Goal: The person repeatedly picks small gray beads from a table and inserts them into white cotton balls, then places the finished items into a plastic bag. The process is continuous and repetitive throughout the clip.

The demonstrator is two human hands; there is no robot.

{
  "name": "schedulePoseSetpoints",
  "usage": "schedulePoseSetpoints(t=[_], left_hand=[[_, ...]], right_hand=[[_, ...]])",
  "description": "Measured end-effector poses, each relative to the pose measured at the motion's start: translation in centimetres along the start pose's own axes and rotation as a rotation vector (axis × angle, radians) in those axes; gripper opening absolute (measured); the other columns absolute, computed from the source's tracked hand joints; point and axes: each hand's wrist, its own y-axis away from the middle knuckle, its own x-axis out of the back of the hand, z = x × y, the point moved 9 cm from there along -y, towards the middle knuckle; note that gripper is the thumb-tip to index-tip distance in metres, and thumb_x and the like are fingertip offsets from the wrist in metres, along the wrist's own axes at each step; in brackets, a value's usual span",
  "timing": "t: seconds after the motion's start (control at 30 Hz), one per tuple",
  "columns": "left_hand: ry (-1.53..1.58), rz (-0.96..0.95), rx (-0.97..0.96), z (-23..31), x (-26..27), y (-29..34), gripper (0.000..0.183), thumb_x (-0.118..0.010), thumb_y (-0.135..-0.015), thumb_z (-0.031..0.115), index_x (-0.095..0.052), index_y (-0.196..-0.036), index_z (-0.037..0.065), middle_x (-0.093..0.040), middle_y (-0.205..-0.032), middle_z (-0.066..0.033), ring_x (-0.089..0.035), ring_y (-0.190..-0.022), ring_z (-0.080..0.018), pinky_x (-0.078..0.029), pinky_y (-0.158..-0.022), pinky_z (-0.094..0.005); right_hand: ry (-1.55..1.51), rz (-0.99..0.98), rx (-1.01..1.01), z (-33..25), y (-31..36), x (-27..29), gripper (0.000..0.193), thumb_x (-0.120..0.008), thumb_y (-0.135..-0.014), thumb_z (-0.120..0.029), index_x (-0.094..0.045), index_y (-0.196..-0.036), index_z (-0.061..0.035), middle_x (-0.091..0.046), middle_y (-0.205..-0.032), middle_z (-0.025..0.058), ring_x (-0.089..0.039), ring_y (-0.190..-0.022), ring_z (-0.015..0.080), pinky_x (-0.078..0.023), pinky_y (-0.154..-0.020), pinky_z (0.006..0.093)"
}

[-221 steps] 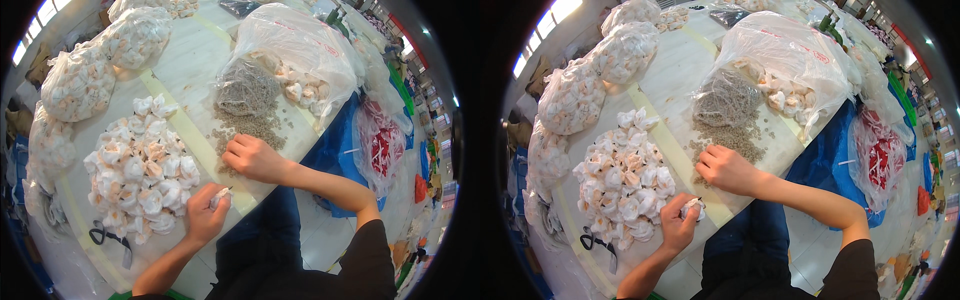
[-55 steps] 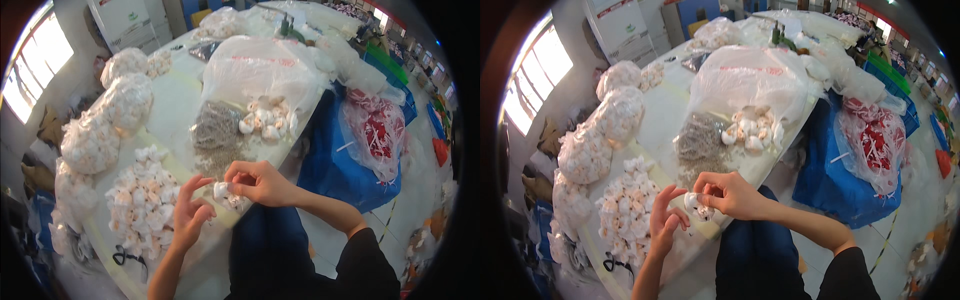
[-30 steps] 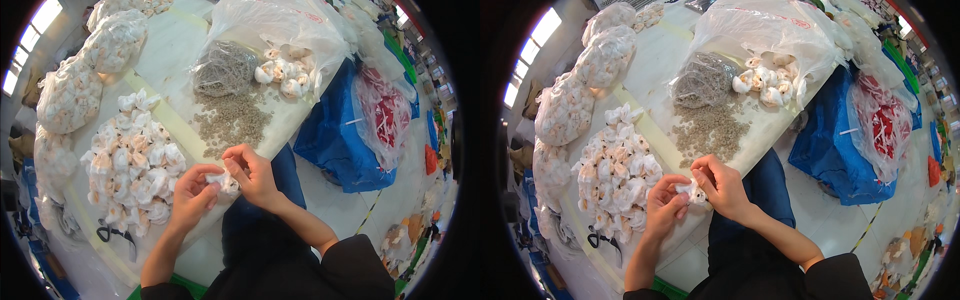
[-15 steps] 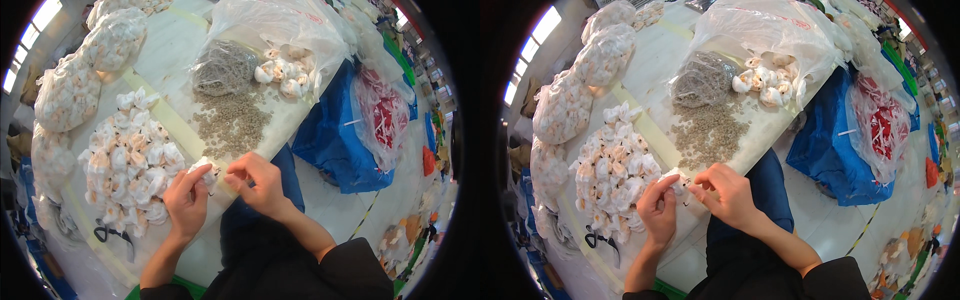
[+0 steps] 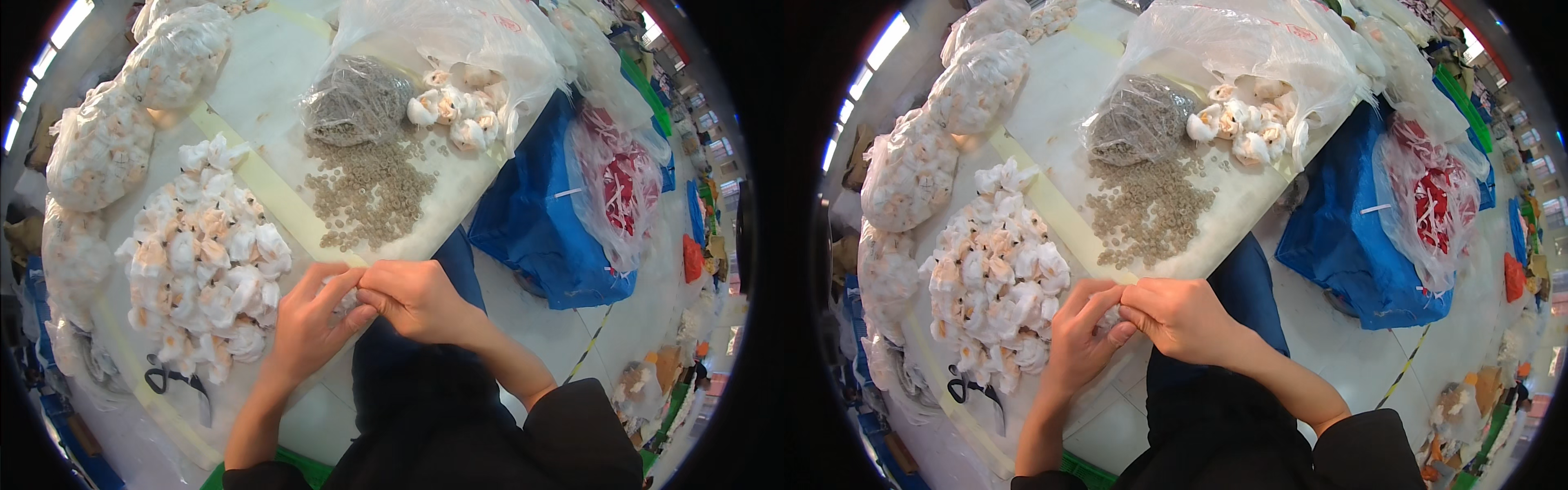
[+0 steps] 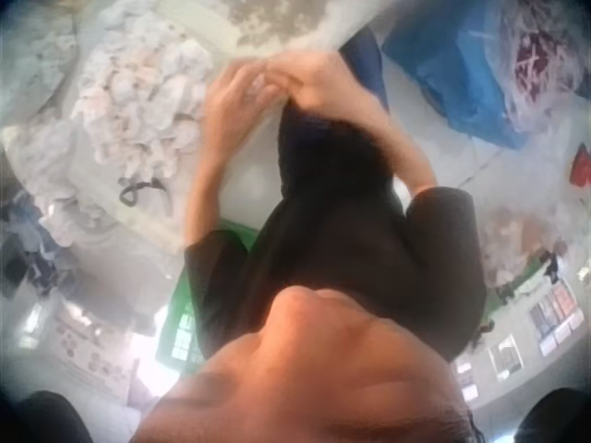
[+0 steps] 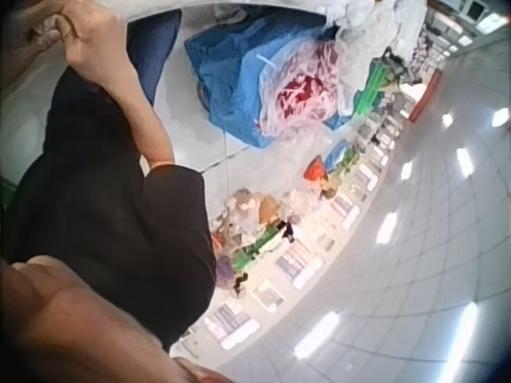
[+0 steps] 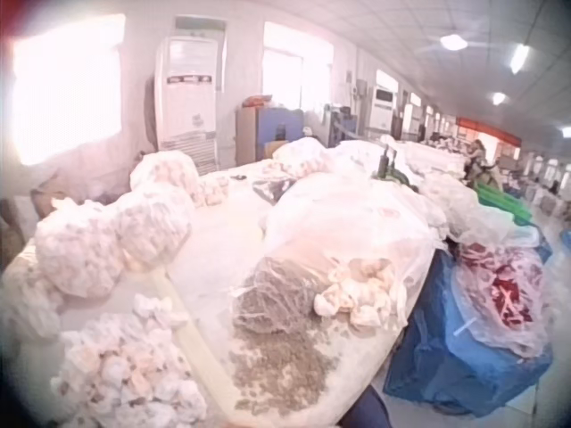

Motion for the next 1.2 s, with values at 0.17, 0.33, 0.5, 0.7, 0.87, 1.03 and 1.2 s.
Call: schedulePoseSetpoints(t=[0.17,0.33,0.5,0.7,0.87,1.03,1.2], left_hand=[[0.062,-0.142,0.064,-0.3,-1.4,0.7,0.019,-0.08,-0.087,0.012,-0.073,-0.102,0.003,-0.068,-0.085,-0.0096,-0.065,-0.062,-0.0252,-0.052,-0.057,-0.0373],[0.043,-0.068,0.018,-0.1,-1.3,1.1,0.017,-0.074,-0.079,0.001,-0.073,-0.096,0.003,-0.066,-0.08,-0.0105,-0.064,-0.063,-0.0281,-0.051,-0.057,-0.0381],[0.049,-0.029,0.024,-0.6,-1.2,1.3,0.02,-0.073,-0.077,-0.001,-0.073,-0.097,0.003,-0.067,-0.081,-0.0125,-0.066,-0.067,-0.0317,-0.052,-0.06,-0.0393],[0.055,-0.053,0.021,-0.5,-1.2,0.8,0.022,-0.074,-0.077,0.0,-0.073,-0.099,0.003,-0.068,-0.083,-0.0136,-0.067,-0.07,-0.034,-0.053,-0.062,-0.0391],[0.032,-0.008,0.005,-1.0,-1.2,1.4,0.02,-0.075,-0.076,0.001,-0.074,-0.097,0.002,-0.066,-0.078,-0.0128,-0.065,-0.066,-0.0324,-0.052,-0.059,-0.0389],[0.018,0.021,0.03,-0.7,-1.0,1.1,0.017,-0.075,-0.076,0.001,-0.074,-0.093,0.002,-0.064,-0.076,-0.0121,-0.063,-0.065,-0.0312,-0.05,-0.058,-0.0387],[0.029,0.027,0.033,-0.9,-0.8,1.2,0.014,-0.075,-0.078,0.002,-0.074,-0.092,0.002,-0.064,-0.075,-0.0123,-0.063,-0.065,-0.0303,-0.05,-0.058,-0.0388]], right_hand=[[-0.119,-0.166,-0.106,1.1,0.2,0.1,0.012,-0.068,-0.1,-0.017,-0.067,-0.096,-0.0058,-0.064,-0.083,0.0113,-0.063,-0.073,0.0338,-0.05,-0.063,0.0405],[-0.053,-0.134,-0.047,0.9,0.4,0.0,0.014,-0.069,-0.099,-0.018,-0.067,-0.093,-0.0059,-0.064,-0.081,0.0106,-0.064,-0.073,0.0333,-0.05,-0.063,0.0407],[0.041,-0.045,0.017,0.3,0.5,-0.3,0.013,-0.07,-0.097,-0.017,-0.067,-0.09,-0.0061,-0.062,-0.078,0.0093,-0.064,-0.07,0.032,-0.05,-0.06,0.0412],[0.038,-0.001,0.024,0.8,1.0,-0.4,0.008,-0.074,-0.094,-0.01,-0.071,-0.092,-0.0024,-0.066,-0.079,0.0105,-0.065,-0.067,0.0301,-0.05,-0.058,0.0382],[0.082,0.006,0.033,0.2,0.8,-0.6,0.011,-0.071,-0.096,-0.014,-0.068,-0.091,-0.005,-0.063,-0.077,0.0093,-0.064,-0.067,0.03,-0.05,-0.058,0.0397],[0.023,0.018,0.007,0.8,0.6,-0.7,0.013,-0.07,-0.097,-0.017,-0.067,-0.091,-0.0063,-0.061,-0.076,0.0083,-0.063,-0.067,0.0301,-0.05,-0.059,0.0412],[-0.009,-0.018,-0.061,1.4,0.7,-1.1,0.015,-0.069,-0.098,-0.019,-0.069,-0.091,-0.0065,-0.063,-0.078,0.0086,-0.065,-0.07,0.0303,-0.051,-0.061,0.0414]])
